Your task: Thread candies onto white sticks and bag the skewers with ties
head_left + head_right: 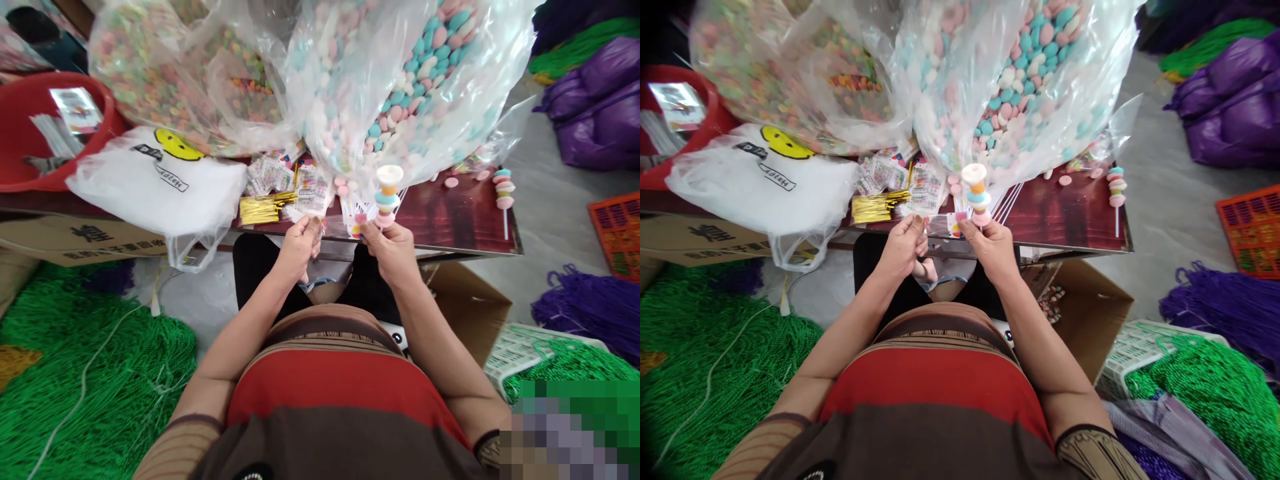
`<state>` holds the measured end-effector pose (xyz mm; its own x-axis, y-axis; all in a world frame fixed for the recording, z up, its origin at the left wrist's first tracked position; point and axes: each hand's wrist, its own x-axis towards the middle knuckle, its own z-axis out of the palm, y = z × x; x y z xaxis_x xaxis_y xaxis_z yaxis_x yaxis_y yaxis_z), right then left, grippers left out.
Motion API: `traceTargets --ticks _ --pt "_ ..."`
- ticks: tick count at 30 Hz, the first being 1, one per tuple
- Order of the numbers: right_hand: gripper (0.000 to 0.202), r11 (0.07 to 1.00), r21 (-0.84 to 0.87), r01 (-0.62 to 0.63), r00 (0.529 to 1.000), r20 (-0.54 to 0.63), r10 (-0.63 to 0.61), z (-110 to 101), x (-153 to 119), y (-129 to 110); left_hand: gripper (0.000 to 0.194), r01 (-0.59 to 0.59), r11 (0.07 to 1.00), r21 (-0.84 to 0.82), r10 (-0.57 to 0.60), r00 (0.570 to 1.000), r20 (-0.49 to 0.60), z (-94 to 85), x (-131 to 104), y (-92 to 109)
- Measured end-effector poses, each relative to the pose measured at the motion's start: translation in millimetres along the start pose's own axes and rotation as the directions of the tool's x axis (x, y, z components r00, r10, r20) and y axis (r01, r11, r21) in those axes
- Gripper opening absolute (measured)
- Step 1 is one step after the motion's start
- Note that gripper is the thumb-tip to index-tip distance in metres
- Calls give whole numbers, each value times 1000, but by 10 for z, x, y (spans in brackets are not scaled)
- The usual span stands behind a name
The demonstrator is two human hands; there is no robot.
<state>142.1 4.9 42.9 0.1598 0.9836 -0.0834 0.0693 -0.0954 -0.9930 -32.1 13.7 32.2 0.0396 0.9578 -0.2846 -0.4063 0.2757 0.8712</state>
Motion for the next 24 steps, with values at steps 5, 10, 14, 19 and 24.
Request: traceTargets --ticks 5,10,14,19,24 --pt "25 982 -172 79 997 29 -75 -422 -105 -149 51 78 983 -166 -76 997 22 -103 27 74" --pt "18 941 -289 176 984 78 -160 -732 -294 -265 59 82 971 -224 -40 981 189 -159 35 84" --pt "20 901 -354 252 966 156 -209 -785 -340 -346 60 86 980 -182 -49 980 195 -155 48 81" --pt "22 824 -458 333 942 198 -271 -818 -288 -367 64 68 987 -143 -43 984 170 -164 53 84" --pt "20 831 -452 324 946 183 -269 -849 -262 -317 62 46 993 -113 -28 988 149 -195 54 56"
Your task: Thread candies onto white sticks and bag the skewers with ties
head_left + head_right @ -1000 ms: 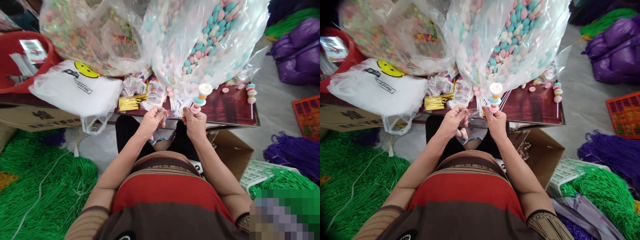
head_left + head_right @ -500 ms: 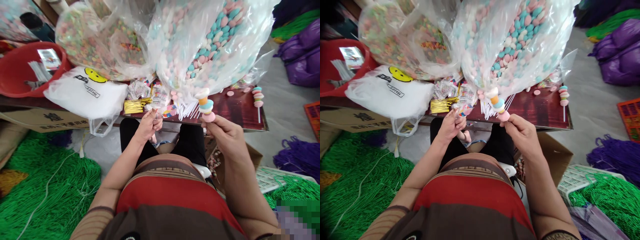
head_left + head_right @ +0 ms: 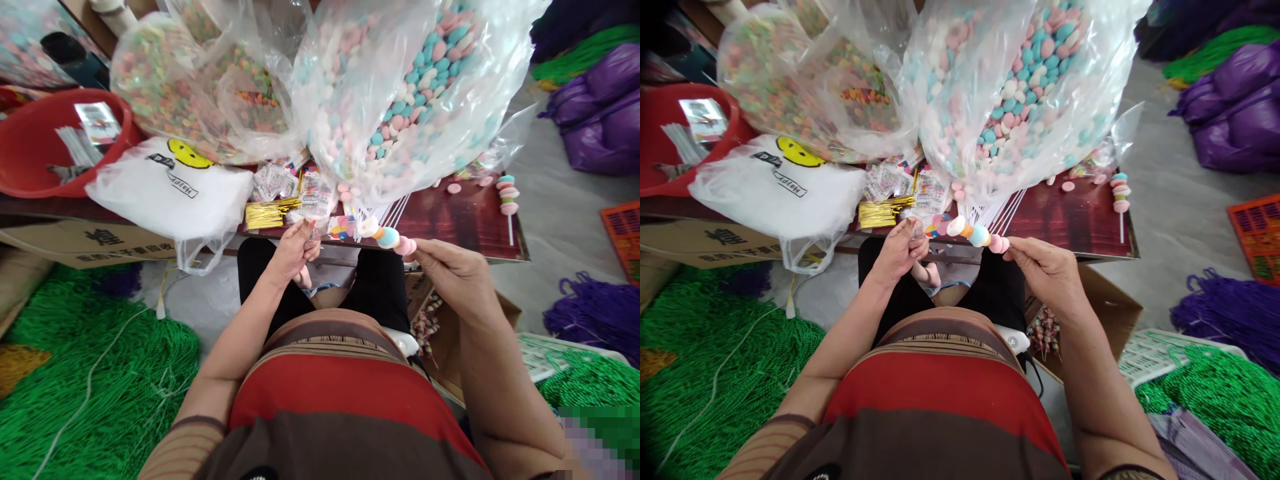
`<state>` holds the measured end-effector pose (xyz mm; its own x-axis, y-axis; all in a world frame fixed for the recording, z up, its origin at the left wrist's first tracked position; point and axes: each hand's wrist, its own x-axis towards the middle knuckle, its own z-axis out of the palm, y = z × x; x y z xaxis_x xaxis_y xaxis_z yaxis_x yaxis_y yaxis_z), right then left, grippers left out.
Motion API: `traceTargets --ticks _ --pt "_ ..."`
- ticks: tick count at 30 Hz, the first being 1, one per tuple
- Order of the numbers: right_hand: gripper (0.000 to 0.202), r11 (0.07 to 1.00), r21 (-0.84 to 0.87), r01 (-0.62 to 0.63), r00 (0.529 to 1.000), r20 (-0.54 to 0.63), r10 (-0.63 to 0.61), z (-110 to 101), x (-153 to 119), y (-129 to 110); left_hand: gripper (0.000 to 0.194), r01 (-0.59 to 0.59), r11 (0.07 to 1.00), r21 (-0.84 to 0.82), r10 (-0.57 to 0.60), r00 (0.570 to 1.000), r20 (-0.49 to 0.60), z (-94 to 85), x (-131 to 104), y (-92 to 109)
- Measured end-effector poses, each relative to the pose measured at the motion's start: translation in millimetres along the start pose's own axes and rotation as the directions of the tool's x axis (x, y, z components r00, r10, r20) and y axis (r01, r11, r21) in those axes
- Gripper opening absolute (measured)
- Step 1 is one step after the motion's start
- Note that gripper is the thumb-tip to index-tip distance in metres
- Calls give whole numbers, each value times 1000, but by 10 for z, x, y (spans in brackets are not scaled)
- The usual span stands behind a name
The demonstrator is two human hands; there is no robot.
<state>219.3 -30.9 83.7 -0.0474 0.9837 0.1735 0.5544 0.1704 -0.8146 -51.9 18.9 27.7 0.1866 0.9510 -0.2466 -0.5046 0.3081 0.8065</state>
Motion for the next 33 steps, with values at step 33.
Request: traceTargets --ticks 33 --pt "9 400 -843 -359 904 -209 372 -1268 1525 357 54 -8 945 328 34 997 -75 -108 162 -207"
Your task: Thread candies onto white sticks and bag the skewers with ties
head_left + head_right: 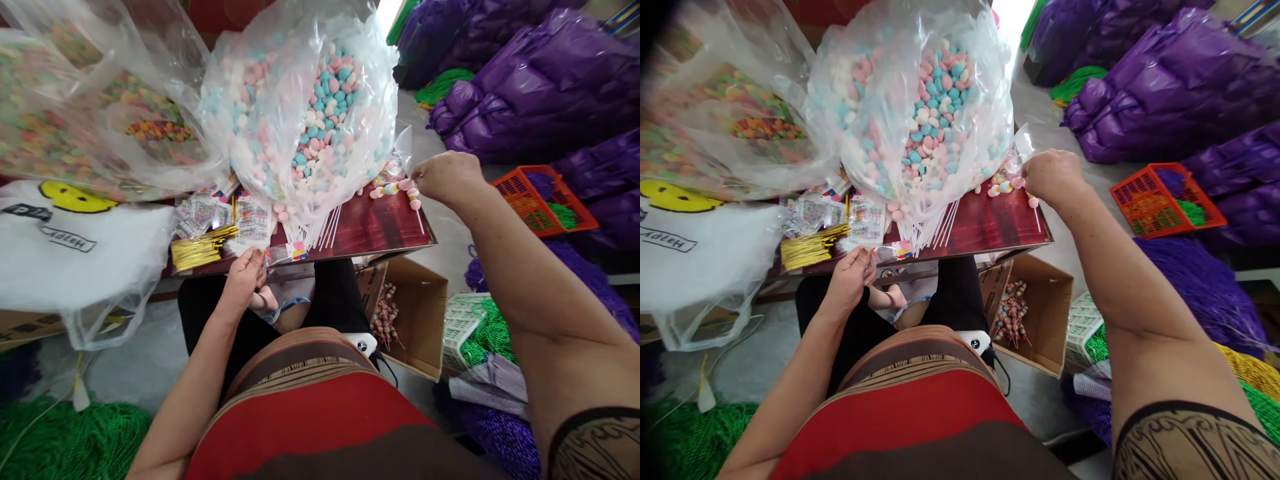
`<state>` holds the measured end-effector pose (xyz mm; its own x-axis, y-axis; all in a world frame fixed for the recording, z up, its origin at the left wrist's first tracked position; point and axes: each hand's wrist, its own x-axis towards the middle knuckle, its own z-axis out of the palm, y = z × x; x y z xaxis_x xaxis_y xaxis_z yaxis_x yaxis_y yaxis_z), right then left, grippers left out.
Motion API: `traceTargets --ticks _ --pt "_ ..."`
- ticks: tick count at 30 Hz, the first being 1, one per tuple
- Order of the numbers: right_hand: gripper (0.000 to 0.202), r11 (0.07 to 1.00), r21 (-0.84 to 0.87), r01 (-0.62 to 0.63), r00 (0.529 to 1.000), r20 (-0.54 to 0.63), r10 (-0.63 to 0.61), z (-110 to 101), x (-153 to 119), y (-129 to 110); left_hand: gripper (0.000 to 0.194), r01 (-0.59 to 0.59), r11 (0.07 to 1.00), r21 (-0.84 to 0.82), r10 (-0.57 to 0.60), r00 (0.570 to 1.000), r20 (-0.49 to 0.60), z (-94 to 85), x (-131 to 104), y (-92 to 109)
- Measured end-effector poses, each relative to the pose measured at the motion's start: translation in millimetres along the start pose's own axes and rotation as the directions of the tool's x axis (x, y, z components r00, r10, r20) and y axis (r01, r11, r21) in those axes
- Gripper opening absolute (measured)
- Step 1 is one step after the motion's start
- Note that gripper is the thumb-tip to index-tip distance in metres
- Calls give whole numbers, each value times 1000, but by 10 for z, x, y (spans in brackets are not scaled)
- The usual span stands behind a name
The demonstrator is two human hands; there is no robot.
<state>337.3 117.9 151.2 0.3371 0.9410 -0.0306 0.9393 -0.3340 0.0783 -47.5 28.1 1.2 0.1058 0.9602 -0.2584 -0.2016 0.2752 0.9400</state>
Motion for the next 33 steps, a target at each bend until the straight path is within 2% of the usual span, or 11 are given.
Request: traceTargets --ticks 3,6,11,18,22,25,29,33 --pt "3 1000 -22 20 1000 17 -19 -15 88 -65 56 12 999 -31 -12 1000 -3 9 2 7" --pt "6 998 -60 26 999 37 -24 -29 143 -107 57 19 998 -53 -19 1000 -5 21 4 15" --pt "3 993 -107 56 997 62 -50 -31 216 -89 56 26 998 -58 -25 1000 10 9 17 5" --pt "16 996 87 27 999 38 -30 56 375 -63 58 23 998 -61 -21 999 33 -15 35 -18" --pt "21 989 134 60 998 12 -62 117 423 -92 58 24 997 -67 -21 999 40 -3 30 -7" --pt "27 993 53 104 994 34 -106 104 383 -134 59 24 997 -75 -22 999 32 2 32 -4" --pt "30 962 -200 187 977 144 -160 11 284 -197 62 29 997 -71 -27 999 28 -1 36 -8" --pt "32 941 -262 216 970 168 -176 -34 264 -204 63 35 997 -69 -33 999 18 7 37 -4"
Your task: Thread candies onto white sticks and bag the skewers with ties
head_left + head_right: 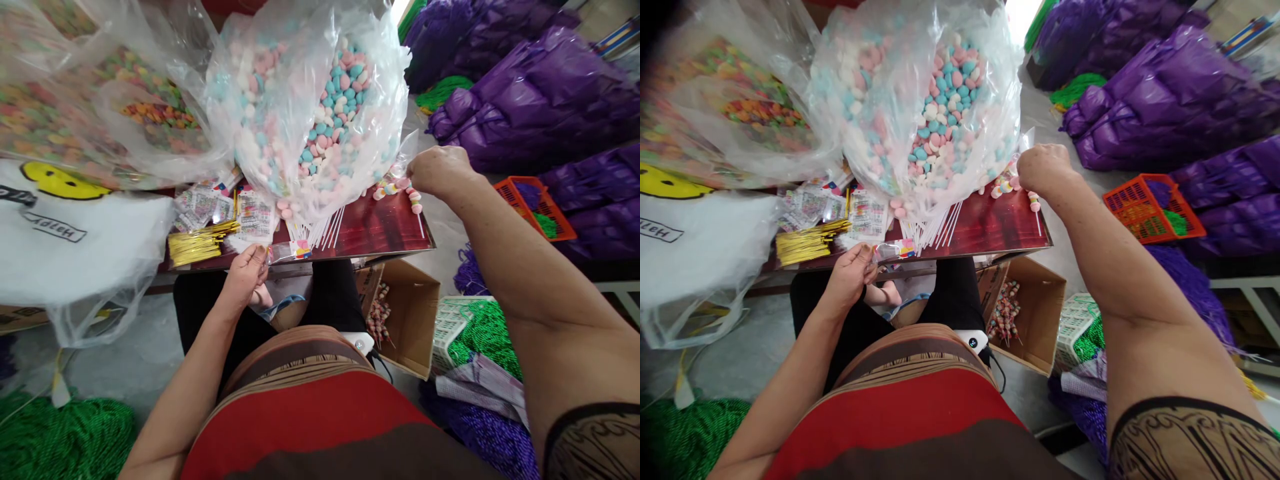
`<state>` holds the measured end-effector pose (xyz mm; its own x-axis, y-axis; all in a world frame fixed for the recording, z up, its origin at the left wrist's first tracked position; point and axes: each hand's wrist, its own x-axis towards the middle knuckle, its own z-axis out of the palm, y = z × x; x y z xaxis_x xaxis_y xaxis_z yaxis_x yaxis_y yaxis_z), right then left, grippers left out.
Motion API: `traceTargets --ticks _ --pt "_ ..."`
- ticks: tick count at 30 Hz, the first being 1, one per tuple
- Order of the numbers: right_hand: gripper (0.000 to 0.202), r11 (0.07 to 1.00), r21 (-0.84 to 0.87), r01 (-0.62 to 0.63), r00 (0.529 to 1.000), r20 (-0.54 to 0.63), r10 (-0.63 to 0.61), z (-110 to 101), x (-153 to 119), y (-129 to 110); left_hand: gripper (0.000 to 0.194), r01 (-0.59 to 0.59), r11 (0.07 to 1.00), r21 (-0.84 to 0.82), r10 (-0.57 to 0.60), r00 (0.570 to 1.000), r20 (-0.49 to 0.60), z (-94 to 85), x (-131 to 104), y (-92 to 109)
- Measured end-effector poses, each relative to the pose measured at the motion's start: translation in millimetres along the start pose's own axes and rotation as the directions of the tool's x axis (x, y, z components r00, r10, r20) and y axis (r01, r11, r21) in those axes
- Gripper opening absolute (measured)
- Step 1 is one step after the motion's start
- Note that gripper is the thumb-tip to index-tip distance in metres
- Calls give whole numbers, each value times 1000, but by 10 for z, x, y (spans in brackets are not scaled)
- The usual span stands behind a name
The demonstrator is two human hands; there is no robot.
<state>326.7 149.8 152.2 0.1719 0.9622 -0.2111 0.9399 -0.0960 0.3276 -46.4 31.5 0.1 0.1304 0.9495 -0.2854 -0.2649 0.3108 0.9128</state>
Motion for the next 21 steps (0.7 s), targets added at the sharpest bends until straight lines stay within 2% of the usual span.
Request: traceTargets --ticks 6,11,14,17,21 --pt "31 997 75 -6 998 -67 11 191 204 155 64 6 1000 -6 -6 1000 -12 21 -6 19" --pt "55 990 96 107 985 -148 -92 323 339 263 66 11 1000 -1 -11 1000 -9 20 -1 22" --pt "60 995 86 45 996 -75 -39 231 264 176 65 7 1000 -3 -7 1000 -7 12 3 13" --pt "45 996 86 -28 999 -18 30 61 126 23 64 9 1000 -1 -9 1000 -1 7 2 11" --pt "30 999 -9 -43 999 30 44 -102 10 -128 63 9 1000 2 -9 1000 0 13 -6 21"
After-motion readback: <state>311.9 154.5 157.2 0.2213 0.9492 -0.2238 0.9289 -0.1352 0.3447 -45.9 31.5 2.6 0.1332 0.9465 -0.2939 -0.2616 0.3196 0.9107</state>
